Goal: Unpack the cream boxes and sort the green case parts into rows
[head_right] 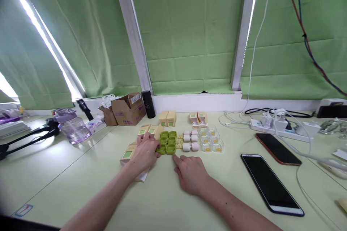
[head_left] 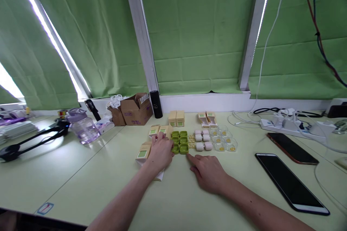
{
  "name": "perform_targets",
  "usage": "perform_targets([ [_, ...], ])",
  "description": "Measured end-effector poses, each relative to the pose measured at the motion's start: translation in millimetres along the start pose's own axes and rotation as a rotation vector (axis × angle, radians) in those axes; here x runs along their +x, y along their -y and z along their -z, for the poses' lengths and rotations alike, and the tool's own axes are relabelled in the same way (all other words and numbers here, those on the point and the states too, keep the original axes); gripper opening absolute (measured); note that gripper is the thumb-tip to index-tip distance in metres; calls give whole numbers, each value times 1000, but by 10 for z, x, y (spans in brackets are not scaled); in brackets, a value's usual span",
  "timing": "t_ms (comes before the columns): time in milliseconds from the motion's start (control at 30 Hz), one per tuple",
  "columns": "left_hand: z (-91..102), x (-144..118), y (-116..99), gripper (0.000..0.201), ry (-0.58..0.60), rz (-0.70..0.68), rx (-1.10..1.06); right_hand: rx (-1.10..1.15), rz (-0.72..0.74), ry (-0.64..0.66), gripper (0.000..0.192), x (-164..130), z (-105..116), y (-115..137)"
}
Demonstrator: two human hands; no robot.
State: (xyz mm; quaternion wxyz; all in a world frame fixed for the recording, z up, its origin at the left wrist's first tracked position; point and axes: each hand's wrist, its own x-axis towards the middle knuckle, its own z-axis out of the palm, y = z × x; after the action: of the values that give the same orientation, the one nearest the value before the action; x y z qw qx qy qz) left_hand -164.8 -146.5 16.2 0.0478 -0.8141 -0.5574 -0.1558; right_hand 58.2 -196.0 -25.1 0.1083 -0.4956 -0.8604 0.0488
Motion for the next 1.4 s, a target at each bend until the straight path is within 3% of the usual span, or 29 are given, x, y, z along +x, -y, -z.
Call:
perform_targets([
  [133, 106, 20, 21, 24, -75, 32, -68, 16, 18, -20, 33, -19, 3, -11],
  [267, 274, 116, 53, 21, -195, 51, -152, 33, 32, -44, 21, -33, -1, -24],
  [433, 366, 473, 58, 24, -284, -18, -138, 69, 36, -50, 23, -30, -18, -32],
  [567, 184, 931, 113, 40, -147, -46, 82, 78, 26, -58, 24, -40, -27, -42],
  [767, -275, 1464, 276, 63, -21, 16, 150, 94, 35, -55, 27, -51, -24, -70],
  [900, -446, 1597, 311, 53, 10, 9, 187, 98, 29, -53, 28, -49, -14, -77],
  [1033, -470, 1641, 286, 39, 23, -47, 189, 96, 31, -61, 28, -48, -9, -78],
  [1267, -410, 1626, 224, 37, 31, -86, 113, 101, 42, -78, 30, -49, -17, -70],
  [1400, -306, 1598, 152, 41, -7, -79, 27, 138, 43, -154, 29, -63, -33, -106],
])
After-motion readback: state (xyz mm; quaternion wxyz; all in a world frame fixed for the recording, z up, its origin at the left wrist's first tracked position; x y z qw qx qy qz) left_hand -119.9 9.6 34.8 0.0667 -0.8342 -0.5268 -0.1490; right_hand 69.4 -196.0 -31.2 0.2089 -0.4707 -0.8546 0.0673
